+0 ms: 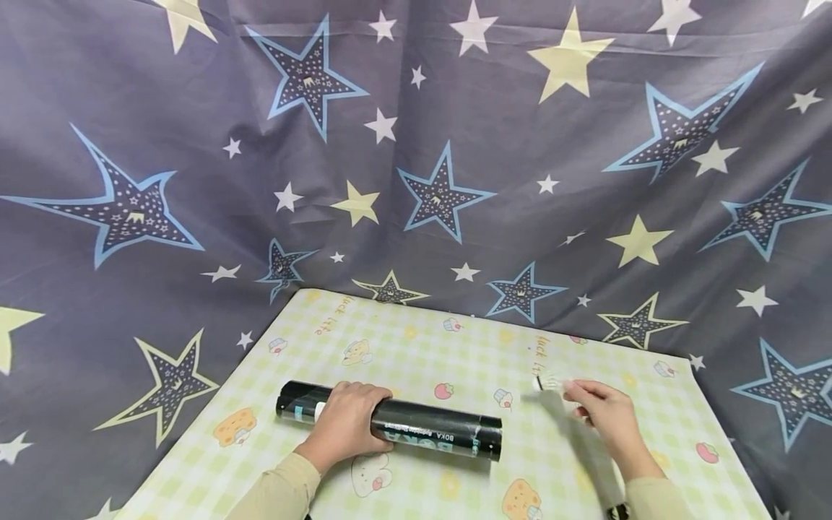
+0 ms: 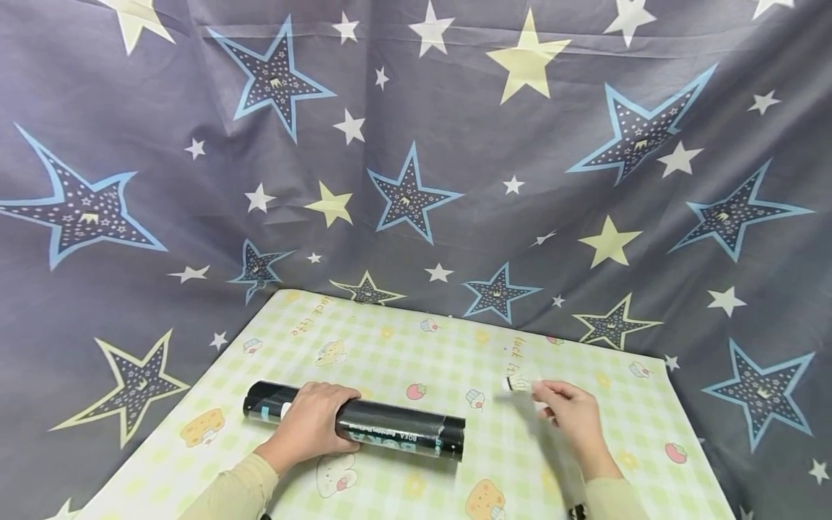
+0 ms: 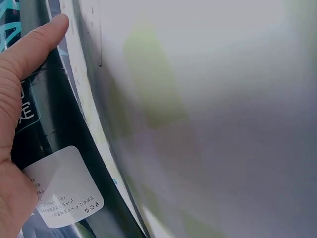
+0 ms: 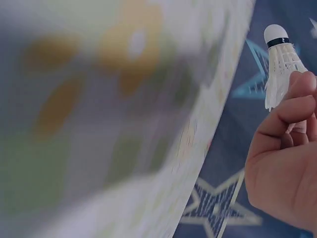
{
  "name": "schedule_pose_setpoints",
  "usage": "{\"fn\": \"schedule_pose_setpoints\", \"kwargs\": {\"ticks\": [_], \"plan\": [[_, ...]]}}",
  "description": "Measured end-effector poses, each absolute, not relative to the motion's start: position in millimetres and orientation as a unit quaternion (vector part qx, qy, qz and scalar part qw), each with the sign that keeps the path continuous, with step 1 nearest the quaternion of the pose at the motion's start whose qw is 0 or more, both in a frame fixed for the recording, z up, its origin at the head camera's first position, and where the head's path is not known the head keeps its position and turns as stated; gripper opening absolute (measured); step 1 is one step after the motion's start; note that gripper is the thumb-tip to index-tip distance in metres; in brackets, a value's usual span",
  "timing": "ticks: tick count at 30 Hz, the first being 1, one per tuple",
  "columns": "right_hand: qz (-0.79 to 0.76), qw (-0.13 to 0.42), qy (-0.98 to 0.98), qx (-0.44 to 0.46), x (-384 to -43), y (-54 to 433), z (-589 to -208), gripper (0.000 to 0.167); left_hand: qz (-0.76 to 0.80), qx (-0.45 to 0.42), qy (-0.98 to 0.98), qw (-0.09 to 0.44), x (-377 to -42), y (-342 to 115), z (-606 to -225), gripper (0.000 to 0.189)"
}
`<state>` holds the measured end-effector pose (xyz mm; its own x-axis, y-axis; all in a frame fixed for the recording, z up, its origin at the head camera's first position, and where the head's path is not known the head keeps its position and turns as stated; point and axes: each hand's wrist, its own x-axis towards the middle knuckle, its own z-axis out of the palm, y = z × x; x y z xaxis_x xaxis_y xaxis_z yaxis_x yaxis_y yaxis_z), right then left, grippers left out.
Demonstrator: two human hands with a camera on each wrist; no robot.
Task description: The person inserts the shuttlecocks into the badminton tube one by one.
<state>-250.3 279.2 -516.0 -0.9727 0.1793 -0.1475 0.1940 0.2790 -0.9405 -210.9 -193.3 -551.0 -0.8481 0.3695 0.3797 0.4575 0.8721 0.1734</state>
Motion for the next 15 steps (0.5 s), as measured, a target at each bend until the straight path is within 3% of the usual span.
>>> {"fn": "schedule_pose_setpoints", "kwargs": {"ticks": [5,15], "plan": [[-0.666,0.005,0.732,0.147,-220.5,304.7,-507.9,0.008,-0.13,-0.193,-0.959,0.163,-213.6,-194.3,-549.2,0.083],[-0.748,-0.031,0.661,0.053,-187.4,277.1,-476.4,0.018,-0.13,-0.168,-0.96,0.181,-217.4,-177.9,-523.0,0.09]]}}
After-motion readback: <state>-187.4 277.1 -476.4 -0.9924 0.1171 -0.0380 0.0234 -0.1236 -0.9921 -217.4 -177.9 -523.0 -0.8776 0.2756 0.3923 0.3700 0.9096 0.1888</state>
